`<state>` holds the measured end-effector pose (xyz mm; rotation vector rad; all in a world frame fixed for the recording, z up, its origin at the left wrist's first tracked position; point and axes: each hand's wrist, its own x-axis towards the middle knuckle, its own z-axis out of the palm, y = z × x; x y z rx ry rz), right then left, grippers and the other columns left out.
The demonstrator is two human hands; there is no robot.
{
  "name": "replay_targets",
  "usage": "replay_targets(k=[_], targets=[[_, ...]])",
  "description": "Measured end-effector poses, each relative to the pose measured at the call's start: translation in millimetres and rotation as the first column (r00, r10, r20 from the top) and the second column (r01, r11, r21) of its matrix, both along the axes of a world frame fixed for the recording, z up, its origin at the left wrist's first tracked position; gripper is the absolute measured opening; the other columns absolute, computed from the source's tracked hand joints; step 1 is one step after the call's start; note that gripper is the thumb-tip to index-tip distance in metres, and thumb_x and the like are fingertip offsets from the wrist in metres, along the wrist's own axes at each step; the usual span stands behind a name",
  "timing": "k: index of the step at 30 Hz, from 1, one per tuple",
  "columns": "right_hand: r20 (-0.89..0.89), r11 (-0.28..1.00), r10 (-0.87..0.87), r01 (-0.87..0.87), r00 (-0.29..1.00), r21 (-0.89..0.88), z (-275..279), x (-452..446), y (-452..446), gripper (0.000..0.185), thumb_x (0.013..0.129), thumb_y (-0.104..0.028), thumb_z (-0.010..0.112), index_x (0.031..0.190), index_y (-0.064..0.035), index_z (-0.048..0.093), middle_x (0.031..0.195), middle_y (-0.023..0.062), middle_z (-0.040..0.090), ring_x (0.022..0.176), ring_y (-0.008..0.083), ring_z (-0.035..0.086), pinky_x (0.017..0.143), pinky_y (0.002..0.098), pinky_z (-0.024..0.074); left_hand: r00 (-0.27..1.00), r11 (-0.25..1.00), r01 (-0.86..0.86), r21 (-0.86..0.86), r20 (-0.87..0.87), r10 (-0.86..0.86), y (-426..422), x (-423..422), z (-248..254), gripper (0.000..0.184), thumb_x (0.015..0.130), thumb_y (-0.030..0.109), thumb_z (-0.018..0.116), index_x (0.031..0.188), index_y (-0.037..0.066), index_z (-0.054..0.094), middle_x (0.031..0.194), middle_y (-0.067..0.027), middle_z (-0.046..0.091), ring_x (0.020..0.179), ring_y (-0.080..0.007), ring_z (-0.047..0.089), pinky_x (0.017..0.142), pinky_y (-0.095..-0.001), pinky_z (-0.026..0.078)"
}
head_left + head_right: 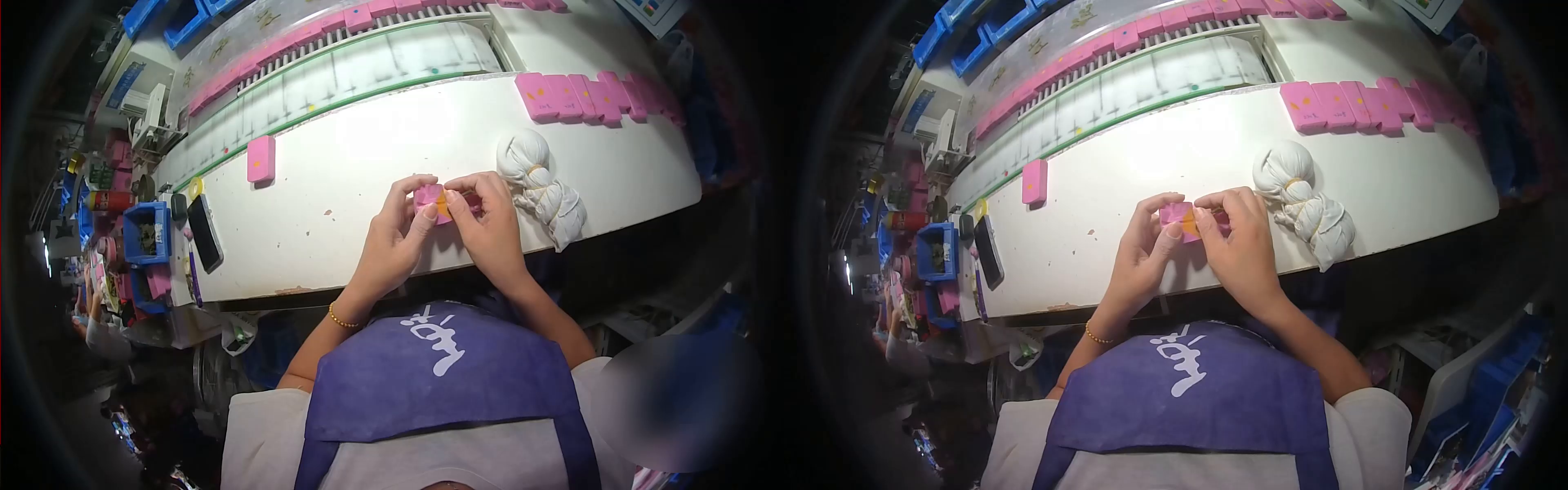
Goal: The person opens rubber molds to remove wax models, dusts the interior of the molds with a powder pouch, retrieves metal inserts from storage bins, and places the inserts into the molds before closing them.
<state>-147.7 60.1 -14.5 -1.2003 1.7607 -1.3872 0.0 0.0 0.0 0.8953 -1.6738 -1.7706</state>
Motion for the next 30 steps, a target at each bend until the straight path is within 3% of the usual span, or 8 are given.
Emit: replay_targets(k=[6,17,20,23,27,30], targets=[[-0.059,0.999,-0.031,0.029,0.998,-0.035,1,11,-1,0.013,0.093,-0.011,0.062,0.098,0.0003,0.063,0.096,0.0119,0.057,0.090,0.0244,0.057,0.078,0.0346,0.0510,0.999,1.000,-0.010,-0.020,0.052,0.011,-1,6,4,0.036,0.102,0.017,0.053,0.134,0.000,0.045,0.114,-0.0128,0.061,0.108,-0.0150,0.058,0.095,-0.0290,0.044],[-0.366,0.987,-0.065,0.006,0.928,-0.160,-10,0,1,0.015,0.093,-0.010,0.061,0.104,-0.0007,0.064,0.095,0.0137,0.060,0.093,0.0314,0.057,0.080,0.0399,0.0470,0.998,0.998,-0.041,-0.045,0.045,0.043,0,1,1,0.036,0.102,0.021,0.055,0.132,0.001,0.048,0.111,-0.0131,0.065,0.101,-0.0135,0.061,0.089,-0.0278,0.047],[-0.136,0.995,-0.016,0.002,0.991,-0.101,-10,-10,3,0.018,0.093,-0.007,0.059,0.108,0.0010,0.063,0.100,0.0149,0.059,0.097,0.0328,0.058,0.083,0.0396,0.0477,0.996,0.999,-0.039,-0.034,0.077,0.042,-1,2,2,0.035,0.102,0.020,0.055,0.131,0.002,0.048,0.106,-0.0121,0.066,0.096,-0.0115,0.060,0.086,-0.0263,0.046],[-0.207,0.987,0.109,-0.130,0.972,-0.092,-2,-27,8,0.020,0.093,-0.004,0.058,0.111,0.0024,0.062,0.107,0.0162,0.056,0.098,0.0333,0.059,0.086,0.0391,0.0482,0.997,0.996,-0.050,-0.068,0.048,0.054,-1,1,0,0.034,0.102,0.020,0.055,0.131,0.002,0.048,0.102,-0.0108,0.067,0.093,-0.0110,0.060,0.085,-0.0253,0.046],[-0.227,0.981,0.170,-0.186,0.959,-0.050,0,-34,12,0.021,0.092,-0.003,0.062,0.112,0.0016,0.066,0.105,0.0133,0.056,0.090,0.0221,0.060,0.074,0.0291,0.0493,0.995,0.996,-0.054,-0.076,0.074,0.060,-1,2,3,0.034,0.102,0.020,0.055,0.130,0.002,0.049,0.099,-0.0094,0.067,0.092,-0.0106,0.060,0.084,-0.0253,0.046],[-0.282,0.980,0.179,-0.197,0.943,-0.037,-4,-37,11,0.017,0.091,-0.003,0.064,0.107,0.0022,0.066,0.102,0.0117,0.056,0.087,0.0209,0.060,0.072,0.0290,0.0491,0.992,0.993,-0.079,-0.085,0.095,0.087,-1,7,7,0.032,0.102,0.018,0.054,0.130,0.002,0.049,0.097,-0.0085,0.066,0.091,-0.0102,0.060,0.082,-0.0248,0.046]])
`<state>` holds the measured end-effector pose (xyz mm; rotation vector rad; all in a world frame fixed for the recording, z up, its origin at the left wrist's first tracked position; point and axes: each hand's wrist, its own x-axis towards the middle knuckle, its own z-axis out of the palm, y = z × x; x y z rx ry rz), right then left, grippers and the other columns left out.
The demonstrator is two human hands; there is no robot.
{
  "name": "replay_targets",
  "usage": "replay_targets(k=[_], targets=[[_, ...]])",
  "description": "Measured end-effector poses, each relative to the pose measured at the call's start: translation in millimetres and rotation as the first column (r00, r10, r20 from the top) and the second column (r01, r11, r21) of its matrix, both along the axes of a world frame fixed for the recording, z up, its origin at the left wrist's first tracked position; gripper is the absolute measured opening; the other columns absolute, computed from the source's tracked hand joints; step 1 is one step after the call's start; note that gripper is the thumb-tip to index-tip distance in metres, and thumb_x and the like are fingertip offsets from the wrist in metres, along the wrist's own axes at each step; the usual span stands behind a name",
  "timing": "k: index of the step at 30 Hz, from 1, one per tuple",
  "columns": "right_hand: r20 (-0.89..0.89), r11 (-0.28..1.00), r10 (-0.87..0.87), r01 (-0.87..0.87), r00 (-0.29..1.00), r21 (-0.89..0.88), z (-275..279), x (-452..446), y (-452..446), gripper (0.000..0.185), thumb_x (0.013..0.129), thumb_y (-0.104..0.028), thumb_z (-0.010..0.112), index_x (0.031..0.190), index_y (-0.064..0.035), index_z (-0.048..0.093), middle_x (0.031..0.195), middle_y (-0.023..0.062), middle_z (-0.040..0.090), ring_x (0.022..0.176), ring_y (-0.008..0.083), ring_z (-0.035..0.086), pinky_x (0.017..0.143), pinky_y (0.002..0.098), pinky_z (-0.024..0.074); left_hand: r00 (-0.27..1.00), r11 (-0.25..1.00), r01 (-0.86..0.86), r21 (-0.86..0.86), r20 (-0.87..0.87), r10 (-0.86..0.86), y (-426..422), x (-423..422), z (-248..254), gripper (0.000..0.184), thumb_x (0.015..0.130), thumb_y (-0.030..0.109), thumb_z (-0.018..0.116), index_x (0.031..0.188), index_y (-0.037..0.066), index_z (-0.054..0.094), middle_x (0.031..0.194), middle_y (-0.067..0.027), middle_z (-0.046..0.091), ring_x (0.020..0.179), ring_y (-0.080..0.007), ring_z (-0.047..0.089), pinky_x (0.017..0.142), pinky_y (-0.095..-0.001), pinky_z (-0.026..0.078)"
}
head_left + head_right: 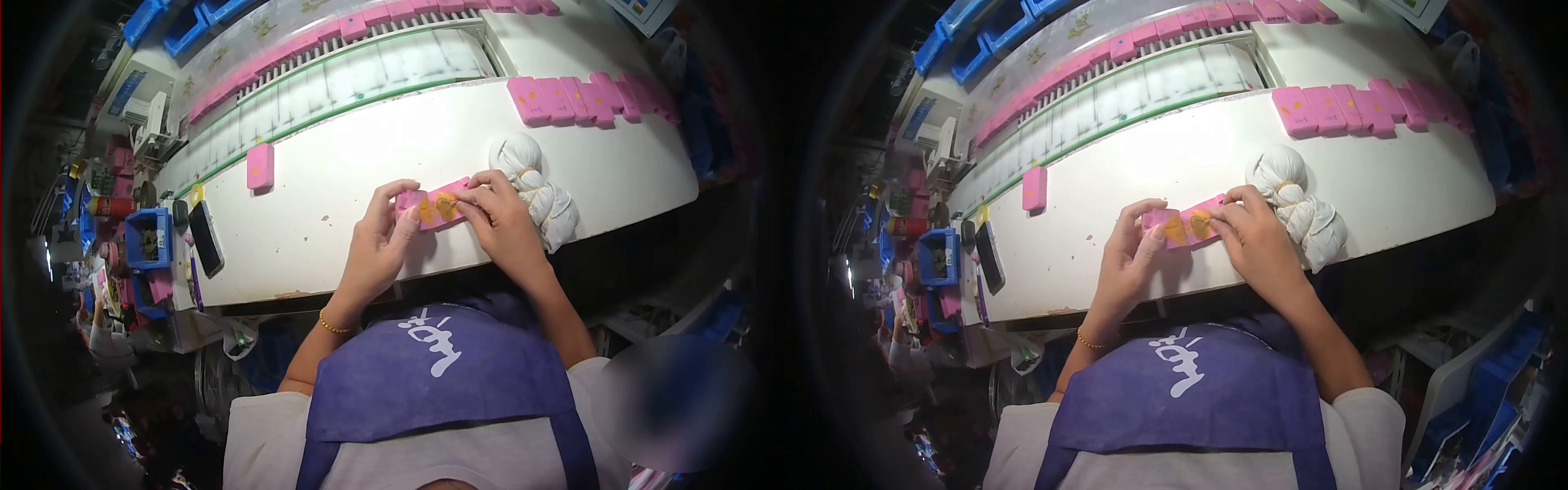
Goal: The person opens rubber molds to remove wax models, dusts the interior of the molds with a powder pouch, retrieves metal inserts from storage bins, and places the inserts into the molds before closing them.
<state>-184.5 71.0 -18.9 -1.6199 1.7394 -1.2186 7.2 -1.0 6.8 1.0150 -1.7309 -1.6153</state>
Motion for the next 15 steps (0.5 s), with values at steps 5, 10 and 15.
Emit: replay_targets(k=[5,10,15], targets=[[-0.121,0.996,-0.089,0.085,0.989,-0.034,-3,6,-7,0.009,0.091,-0.006,0.062,0.097,0.0007,0.060,0.102,0.0136,0.057,0.087,0.0307,0.063,0.071,0.0392,0.0508,0.995,0.996,-0.093,-0.006,-0.040,0.092,3,9,-6,0.031,0.101,0.018,0.054,0.128,0.001,0.051,0.096,-0.0084,0.066,0.090,-0.0083,0.060,0.079,-0.0238,0.047],[-0.358,0.979,-0.202,0.179,0.912,-0.096,-3,18,-17,0.009,0.090,-0.006,0.059,0.097,-0.0029,0.054,0.103,0.0096,0.057,0.089,0.0297,0.063,0.069,0.0395,0.0519,0.986,0.964,-0.122,-0.235,0.084,0.146,11,3,-11,0.034,0.097,0.022,0.059,0.124,0.001,0.054,0.102,-0.0149,0.065,0.091,-0.0194,0.064,0.080,-0.0312,0.049],[-0.438,0.983,-0.149,0.083,0.887,-0.165,-9,14,-20,0.015,0.084,-0.003,0.060,0.098,-0.0044,0.055,0.103,0.0079,0.058,0.087,0.0277,0.063,0.067,0.0382,0.0524,0.983,0.924,-0.045,-0.379,0.149,0.109,8,3,-10,0.030,0.097,0.012,0.055,0.124,-0.001,0.053,0.109,-0.0144,0.064,0.097,-0.0175,0.064,0.083,-0.0300,0.053]])
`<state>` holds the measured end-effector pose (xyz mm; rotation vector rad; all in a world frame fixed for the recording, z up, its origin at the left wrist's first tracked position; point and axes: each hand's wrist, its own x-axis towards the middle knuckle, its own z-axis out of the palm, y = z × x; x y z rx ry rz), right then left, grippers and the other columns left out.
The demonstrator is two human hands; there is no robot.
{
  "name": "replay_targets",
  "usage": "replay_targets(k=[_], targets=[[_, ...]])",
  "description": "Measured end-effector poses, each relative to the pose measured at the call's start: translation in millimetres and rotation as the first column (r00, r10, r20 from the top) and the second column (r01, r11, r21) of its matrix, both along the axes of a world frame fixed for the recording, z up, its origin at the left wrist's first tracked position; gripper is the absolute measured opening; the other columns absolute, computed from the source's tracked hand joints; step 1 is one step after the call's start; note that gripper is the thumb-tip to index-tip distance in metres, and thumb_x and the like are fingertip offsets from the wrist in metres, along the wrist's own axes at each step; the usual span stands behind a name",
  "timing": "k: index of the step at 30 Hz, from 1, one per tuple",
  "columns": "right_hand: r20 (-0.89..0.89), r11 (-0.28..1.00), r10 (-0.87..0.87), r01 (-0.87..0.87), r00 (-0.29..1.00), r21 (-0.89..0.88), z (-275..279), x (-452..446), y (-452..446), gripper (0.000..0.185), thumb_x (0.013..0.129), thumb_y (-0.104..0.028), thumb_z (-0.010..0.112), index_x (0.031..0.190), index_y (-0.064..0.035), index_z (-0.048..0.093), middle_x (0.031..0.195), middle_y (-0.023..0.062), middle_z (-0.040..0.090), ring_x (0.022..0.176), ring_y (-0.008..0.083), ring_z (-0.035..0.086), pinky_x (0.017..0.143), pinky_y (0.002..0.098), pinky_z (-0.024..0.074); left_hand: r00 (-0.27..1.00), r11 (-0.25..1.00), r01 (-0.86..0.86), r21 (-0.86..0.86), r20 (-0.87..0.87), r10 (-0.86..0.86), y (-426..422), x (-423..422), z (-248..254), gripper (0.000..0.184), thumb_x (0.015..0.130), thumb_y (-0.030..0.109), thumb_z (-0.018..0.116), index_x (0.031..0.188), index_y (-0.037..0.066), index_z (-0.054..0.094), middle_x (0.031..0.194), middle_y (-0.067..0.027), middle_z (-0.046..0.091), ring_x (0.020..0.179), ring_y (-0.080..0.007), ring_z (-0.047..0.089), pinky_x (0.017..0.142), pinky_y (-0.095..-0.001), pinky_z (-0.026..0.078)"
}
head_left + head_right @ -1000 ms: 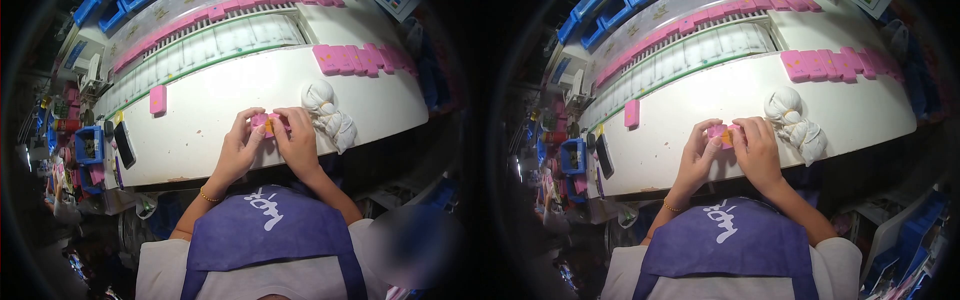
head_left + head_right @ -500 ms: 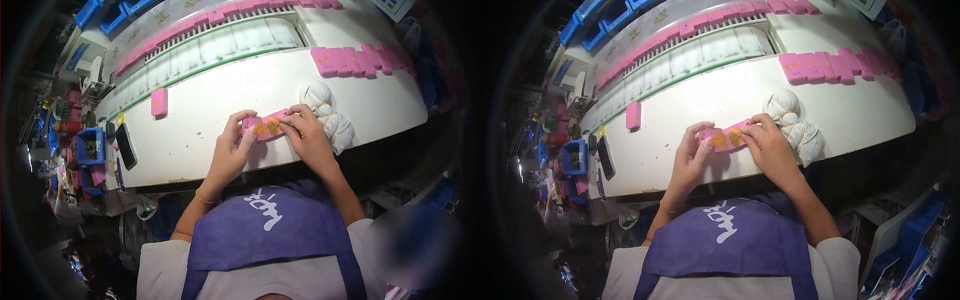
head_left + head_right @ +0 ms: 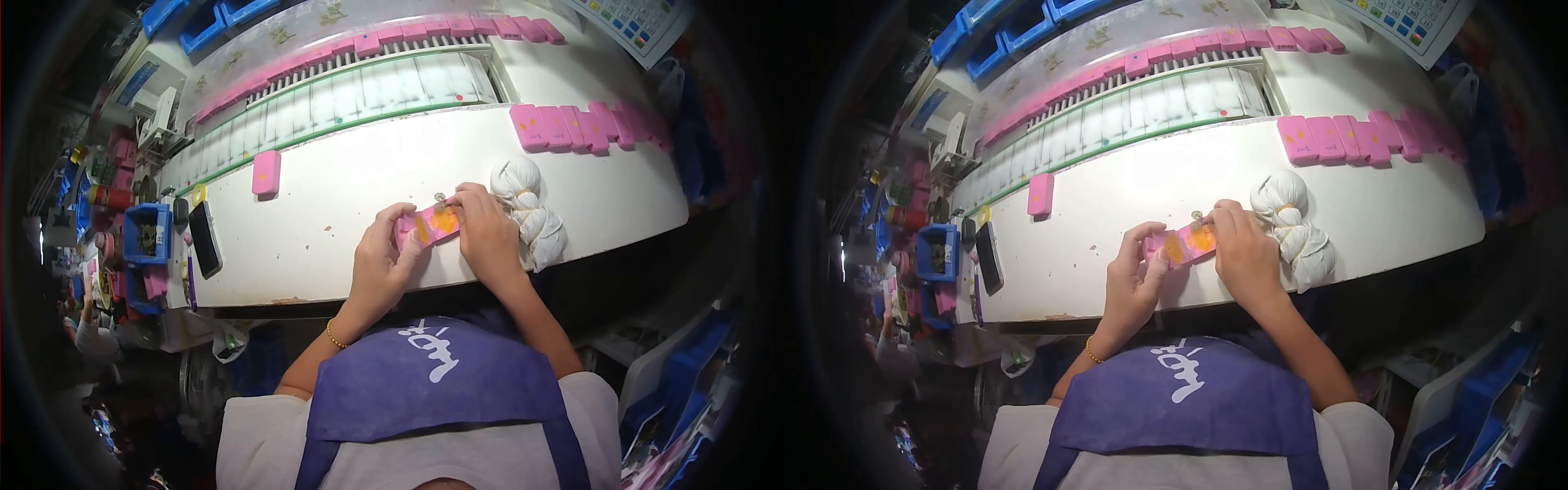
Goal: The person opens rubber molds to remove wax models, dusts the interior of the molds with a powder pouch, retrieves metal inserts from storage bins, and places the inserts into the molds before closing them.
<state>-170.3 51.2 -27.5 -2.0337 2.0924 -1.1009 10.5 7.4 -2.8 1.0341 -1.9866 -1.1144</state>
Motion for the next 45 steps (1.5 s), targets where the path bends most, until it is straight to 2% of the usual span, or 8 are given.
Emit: replay_targets(k=[6,9,13,18,21,25,39,45], targets=[[0.121,0.998,0.029,-0.036,0.992,0.059,6,-5,-8,0.021,0.081,0.002,0.060,0.101,-0.0036,0.056,0.095,0.0096,0.060,0.090,0.0280,0.061,0.070,0.0398,0.0512,0.999,0.995,-0.023,-0.097,0.028,0.026,-1,-1,-1,0.031,0.094,0.014,0.059,0.123,0.001,0.056,0.104,-0.0153,0.065,0.092,-0.0219,0.064,0.081,-0.0331,0.051],[0.105,0.998,0.025,-0.019,0.994,-0.057,3,1,-19,0.009,0.090,-0.001,0.058,0.099,-0.0019,0.057,0.093,0.0132,0.060,0.088,0.0320,0.059,0.072,0.0396,0.0496,0.997,0.975,-0.028,-0.219,0.065,0.043,1,-4,5,0.032,0.089,0.012,0.063,0.119,0.002,0.059,0.099,-0.0147,0.065,0.080,-0.0252,0.062,0.078,-0.0356,0.049],[0.302,0.978,0.066,-0.002,0.951,-0.209,17,16,-24,0.019,0.083,0.002,0.064,0.099,-0.0025,0.057,0.091,0.0116,0.060,0.086,0.0315,0.056,0.075,0.0394,0.0460,0.987,0.913,-0.041,-0.406,0.127,0.101,-8,-6,12,0.033,0.081,0.009,0.067,0.113,0.006,0.063,0.083,-0.0081,0.062,0.068,-0.0232,0.055,0.071,-0.0356,0.044],[0.304,0.904,0.181,-0.037,0.935,-0.426,35,21,-25,0.028,0.081,0.009,0.067,0.103,-0.0018,0.053,0.094,0.0144,0.064,0.086,0.0308,0.061,0.075,0.0397,0.0490,0.961,0.838,0.009,-0.545,0.237,0.144,-24,5,34,0.034,0.077,0.010,0.070,0.110,0.006,0.065,0.068,-0.0036,0.058,0.065,-0.0205,0.054,0.068,-0.0356,0.039],[0.269,0.901,0.242,-0.113,0.932,-0.419,37,15,-22,0.032,0.086,0.008,0.065,0.111,-0.0008,0.046,0.097,0.0181,0.064,0.081,0.0307,0.068,0.070,0.0382,0.0537,0.948,0.831,0.027,-0.555,0.278,0.155,-28,7,24,0.033,0.076,0.010,0.071,0.108,0.005,0.066,0.066,-0.0049,0.058,0.064,-0.0210,0.054,0.069,-0.0358,0.039],[0.502,0.938,0.283,-0.125,0.817,-0.325,33,15,-20,0.031,0.088,0.007,0.065,0.111,0.0012,0.045,0.098,0.0180,0.064,0.083,0.0252,0.070,0.073,0.0339,0.0567,0.954,0.802,0.012,-0.598,0.247,0.171,-29,0,19,0.029,0.078,0.012,0.071,0.107,0.009,0.067,0.065,-0.0018,0.058,0.061,-0.0187,0.053,0.066,-0.0348,0.038],[0.423,0.936,0.249,-0.104,0.871,-0.336,46,8,-9,0.038,0.086,0.012,0.067,0.115,-0.0002,0.045,0.103,0.0132,0.063,0.093,0.0166,0.067,0.088,0.0298,0.0548,0.936,0.812,0.204,-0.547,0.352,0.002,-18,-29,-8,0.052,0.073,0.033,0.080,0.115,0.007,0.063,0.080,-0.0053,0.056,0.079,-0.0213,0.056,0.066,-0.0365,0.039],[0.467,0.939,0.242,-0.083,0.850,-0.334,51,10,-8,0.037,0.085,0.008,0.069,0.113,0.0015,0.046,0.100,0.0132,0.063,0.086,0.0183,0.067,0.078,0.0300,0.0554,0.944,0.830,0.188,-0.525,0.331,-0.005,-17,-28,-9,0.054,0.070,0.031,0.081,0.115,0.007,0.064,0.081,-0.0056,0.057,0.080,-0.0221,0.057,0.068,-0.0366,0.041]])
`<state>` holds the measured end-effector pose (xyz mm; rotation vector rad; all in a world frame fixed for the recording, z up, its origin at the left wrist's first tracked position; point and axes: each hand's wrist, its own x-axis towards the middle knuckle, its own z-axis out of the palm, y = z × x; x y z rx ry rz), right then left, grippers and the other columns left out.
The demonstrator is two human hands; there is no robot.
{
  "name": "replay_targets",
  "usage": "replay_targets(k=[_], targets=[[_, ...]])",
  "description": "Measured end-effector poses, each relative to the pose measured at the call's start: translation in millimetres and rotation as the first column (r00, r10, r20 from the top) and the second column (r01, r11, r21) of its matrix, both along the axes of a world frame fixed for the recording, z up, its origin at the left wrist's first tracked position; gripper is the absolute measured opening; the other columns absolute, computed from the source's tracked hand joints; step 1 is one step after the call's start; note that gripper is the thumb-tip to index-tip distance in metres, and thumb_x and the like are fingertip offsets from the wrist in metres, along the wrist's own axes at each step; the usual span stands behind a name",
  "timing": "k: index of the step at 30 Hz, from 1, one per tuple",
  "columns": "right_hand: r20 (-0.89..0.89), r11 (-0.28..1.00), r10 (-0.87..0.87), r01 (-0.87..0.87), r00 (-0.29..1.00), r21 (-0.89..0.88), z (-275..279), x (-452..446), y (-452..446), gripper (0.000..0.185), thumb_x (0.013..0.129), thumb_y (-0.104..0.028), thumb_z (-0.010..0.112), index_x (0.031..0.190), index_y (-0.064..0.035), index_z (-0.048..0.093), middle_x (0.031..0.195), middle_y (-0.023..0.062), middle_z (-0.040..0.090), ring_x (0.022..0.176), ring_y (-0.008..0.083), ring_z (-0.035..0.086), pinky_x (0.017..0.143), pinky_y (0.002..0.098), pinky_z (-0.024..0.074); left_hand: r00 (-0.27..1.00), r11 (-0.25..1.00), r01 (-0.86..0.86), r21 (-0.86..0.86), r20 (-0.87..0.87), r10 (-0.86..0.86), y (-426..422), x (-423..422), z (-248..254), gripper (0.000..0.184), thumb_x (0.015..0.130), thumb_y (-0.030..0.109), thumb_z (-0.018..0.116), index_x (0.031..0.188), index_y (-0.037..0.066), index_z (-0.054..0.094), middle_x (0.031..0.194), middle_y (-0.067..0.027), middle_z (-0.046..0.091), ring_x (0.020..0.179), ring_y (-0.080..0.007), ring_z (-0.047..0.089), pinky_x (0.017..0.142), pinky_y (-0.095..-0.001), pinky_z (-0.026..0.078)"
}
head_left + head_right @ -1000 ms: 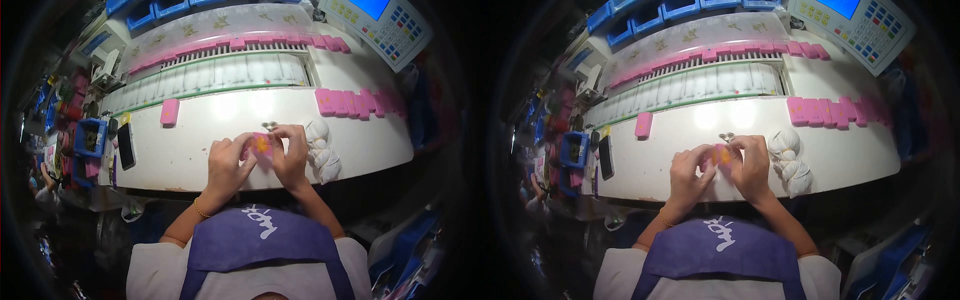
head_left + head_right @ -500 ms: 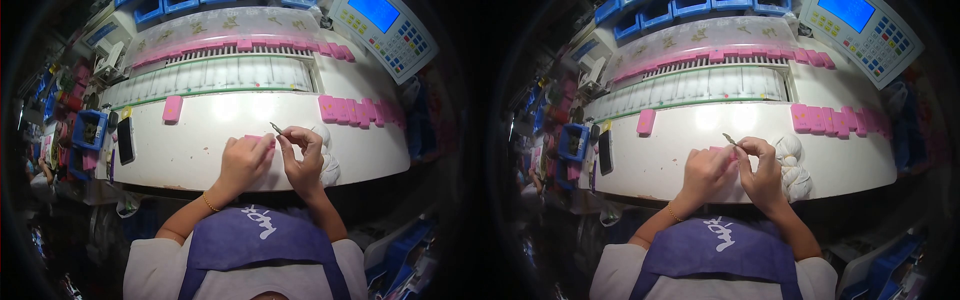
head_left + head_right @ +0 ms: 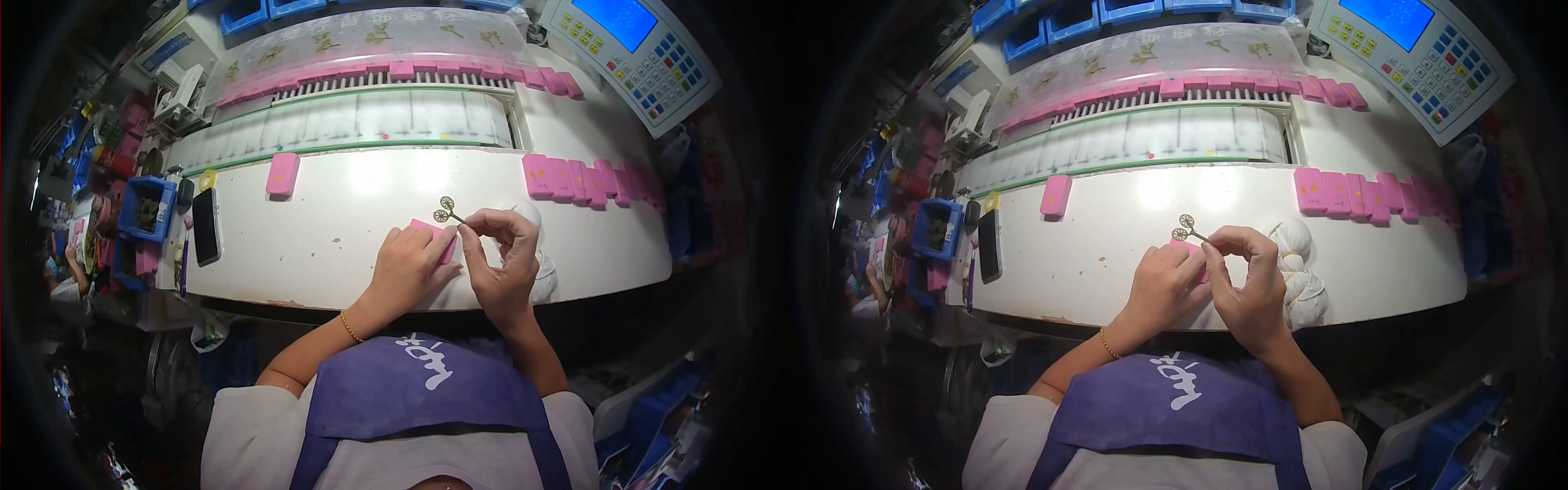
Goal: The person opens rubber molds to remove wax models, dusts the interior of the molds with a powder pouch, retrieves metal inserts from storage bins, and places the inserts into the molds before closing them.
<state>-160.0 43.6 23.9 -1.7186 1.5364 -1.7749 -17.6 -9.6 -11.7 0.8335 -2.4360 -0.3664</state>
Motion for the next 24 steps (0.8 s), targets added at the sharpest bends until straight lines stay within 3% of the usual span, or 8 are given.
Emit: replay_targets(k=[10,15,17,21,24], targets=[[-0.022,0.999,-0.011,0.012,1.000,0.034,3,-8,-2,0.039,0.085,0.008,0.068,0.116,0.0027,0.046,0.096,0.0126,0.064,0.084,0.0177,0.067,0.078,0.0300,0.0553,0.997,0.996,-0.073,0.042,-0.025,0.074,-2,1,3,0.056,0.068,0.029,0.083,0.116,0.008,0.065,0.083,-0.0085,0.059,0.081,-0.0262,0.059,0.069,-0.0388,0.045],[-0.051,0.993,-0.059,0.064,0.997,0.099,9,-39,-29,0.037,0.085,0.007,0.066,0.117,0.0016,0.048,0.092,0.0124,0.065,0.083,0.0187,0.067,0.078,0.0303,0.0554,0.989,0.963,-0.136,0.232,-0.023,0.145,-16,19,12,0.057,0.070,0.028,0.083,0.119,0.005,0.064,0.098,-0.0146,0.057,0.085,-0.0318,0.060,0.074,-0.0420,0.050],[-0.040,0.989,-0.072,0.077,0.997,0.126,13,-57,-48,0.034,0.087,0.005,0.065,0.116,0.0009,0.048,0.092,0.0127,0.065,0.084,0.0200,0.068,0.078,0.0318,0.0554,0.986,0.936,-0.137,0.323,-0.044,0.160,-24,28,14,0.056,0.072,0.026,0.082,0.120,0.004,0.063,0.105,-0.0158,0.054,0.087,-0.0328,0.061,0.076,-0.0420,0.052],[-0.114,0.987,-0.119,0.130,0.986,0.092,23,-85,-98,0.032,0.087,0.004,0.063,0.116,-0.0006,0.049,0.090,0.0128,0.065,0.083,0.0217,0.067,0.076,0.0329,0.0545,0.991,0.926,-0.102,0.364,-0.038,0.125,-41,40,16,0.055,0.071,0.030,0.084,0.114,0.002,0.064,0.111,-0.0146,0.054,0.088,-0.0327,0.064,0.077,-0.0407,0.055],[-0.186,0.987,-0.147,0.156,0.971,0.030,32,-97,-145,0.032,0.086,0.005,0.063,0.115,-0.0015,0.050,0.089,0.0131,0.065,0.082,0.0230,0.067,0.075,0.0334,0.0538,0.984,0.937,-0.062,0.343,-0.133,0.114,-52,40,5,0.054,0.070,0.033,0.085,0.110,0.002,0.064,0.109,-0.0130,0.058,0.085,-0.0322,0.066,0.074,-0.0404,0.055]])
